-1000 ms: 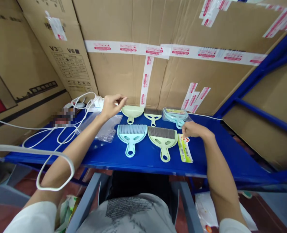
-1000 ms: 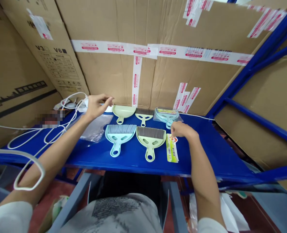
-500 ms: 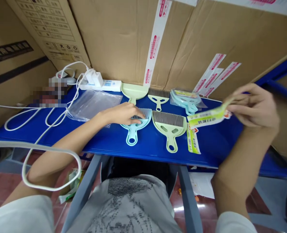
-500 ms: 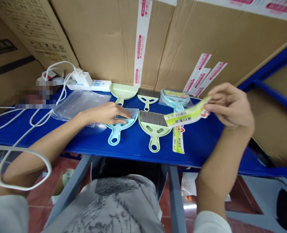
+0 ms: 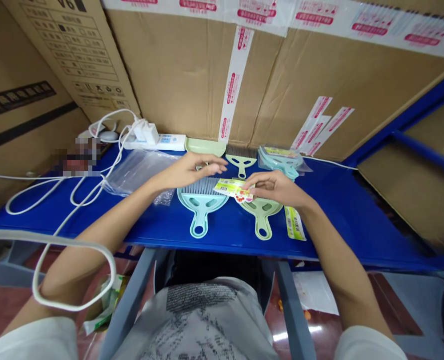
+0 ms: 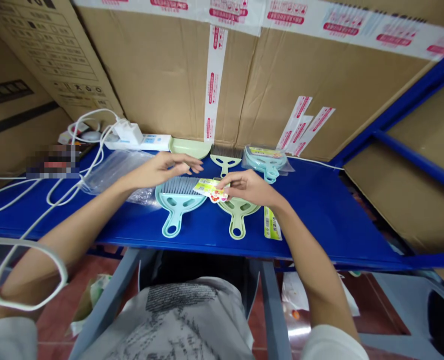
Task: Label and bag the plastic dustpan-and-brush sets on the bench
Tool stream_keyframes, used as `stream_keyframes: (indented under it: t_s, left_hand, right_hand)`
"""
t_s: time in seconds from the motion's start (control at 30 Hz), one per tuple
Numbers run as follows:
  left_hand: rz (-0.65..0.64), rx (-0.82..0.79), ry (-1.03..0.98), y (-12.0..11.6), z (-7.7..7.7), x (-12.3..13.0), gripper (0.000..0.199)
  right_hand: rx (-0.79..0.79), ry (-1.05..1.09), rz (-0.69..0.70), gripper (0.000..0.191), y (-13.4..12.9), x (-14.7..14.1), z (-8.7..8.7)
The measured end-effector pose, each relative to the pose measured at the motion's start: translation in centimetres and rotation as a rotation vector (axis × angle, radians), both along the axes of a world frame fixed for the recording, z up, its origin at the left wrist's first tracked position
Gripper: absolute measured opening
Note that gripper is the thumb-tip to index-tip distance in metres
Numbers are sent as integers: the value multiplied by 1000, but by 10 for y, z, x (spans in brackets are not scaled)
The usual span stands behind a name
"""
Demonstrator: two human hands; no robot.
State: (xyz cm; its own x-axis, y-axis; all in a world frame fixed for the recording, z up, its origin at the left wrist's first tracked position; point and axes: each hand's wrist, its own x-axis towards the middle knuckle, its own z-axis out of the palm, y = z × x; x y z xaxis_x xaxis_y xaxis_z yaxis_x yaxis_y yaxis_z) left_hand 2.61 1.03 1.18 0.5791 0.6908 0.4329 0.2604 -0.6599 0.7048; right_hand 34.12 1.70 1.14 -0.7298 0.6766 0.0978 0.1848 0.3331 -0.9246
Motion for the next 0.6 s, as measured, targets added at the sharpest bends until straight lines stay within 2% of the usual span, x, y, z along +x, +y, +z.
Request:
stream_keyframes:
  t_s: [0.13, 0.27, 0.37, 0.47, 0.6]
  left_hand:
    - [-68, 87, 122, -5, -7, 11, 33]
    - [-37, 12, 107, 0, -10, 7, 19]
    - [-20, -57, 223, 8, -5, -8, 20]
    - [30, 21, 341, 17, -3, -23, 19]
    - [49, 124, 428, 26, -10, -29, 20]
  right_hand:
    - [52, 11, 63, 32, -1, -7, -5]
    - [73, -30, 74, 34, -1, -3, -5]
    - [118, -32, -9, 33, 1, 5, 2]
    - [150, -17, -133, 26, 6, 17, 7]
    - [126, -17, -239, 28, 16, 26, 3]
